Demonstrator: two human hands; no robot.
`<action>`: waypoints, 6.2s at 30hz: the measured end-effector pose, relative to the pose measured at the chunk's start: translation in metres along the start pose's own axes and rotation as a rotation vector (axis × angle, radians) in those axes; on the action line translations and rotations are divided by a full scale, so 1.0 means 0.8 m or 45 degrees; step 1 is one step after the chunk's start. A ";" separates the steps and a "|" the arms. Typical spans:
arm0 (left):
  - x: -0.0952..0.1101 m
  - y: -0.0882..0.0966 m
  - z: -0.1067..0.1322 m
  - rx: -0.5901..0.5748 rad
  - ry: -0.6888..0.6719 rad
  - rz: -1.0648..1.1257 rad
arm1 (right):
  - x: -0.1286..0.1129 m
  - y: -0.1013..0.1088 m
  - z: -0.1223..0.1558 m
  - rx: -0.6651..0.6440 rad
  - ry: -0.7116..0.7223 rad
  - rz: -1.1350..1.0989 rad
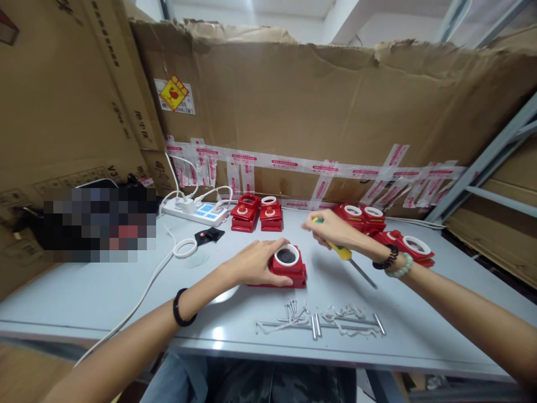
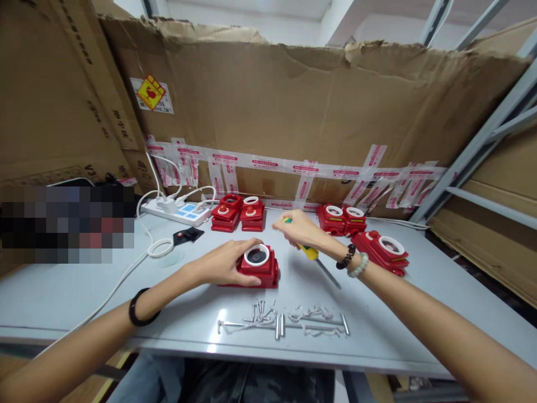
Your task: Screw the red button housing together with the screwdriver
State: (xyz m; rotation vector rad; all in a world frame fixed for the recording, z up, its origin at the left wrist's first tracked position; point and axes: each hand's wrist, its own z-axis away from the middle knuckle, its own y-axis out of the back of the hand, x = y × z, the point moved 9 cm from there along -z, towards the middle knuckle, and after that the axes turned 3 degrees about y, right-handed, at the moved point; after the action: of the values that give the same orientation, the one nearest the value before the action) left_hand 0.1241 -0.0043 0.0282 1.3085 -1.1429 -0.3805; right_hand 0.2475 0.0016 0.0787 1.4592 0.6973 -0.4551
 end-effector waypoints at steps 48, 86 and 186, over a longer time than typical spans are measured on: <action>0.001 0.000 0.001 -0.002 0.004 -0.029 | -0.017 -0.062 -0.007 -0.252 0.623 1.003; 0.004 0.002 0.002 -0.009 0.010 -0.012 | -0.017 -0.054 -0.003 -0.279 0.569 0.851; -0.019 0.022 -0.023 0.261 0.001 -0.061 | -0.131 0.020 0.051 0.324 0.427 1.006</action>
State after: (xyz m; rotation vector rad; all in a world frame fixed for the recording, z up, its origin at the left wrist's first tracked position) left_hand 0.1256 0.0229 0.0396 1.5170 -1.1750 -0.3035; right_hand 0.1879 -0.0509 0.1602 1.9324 0.2723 0.3312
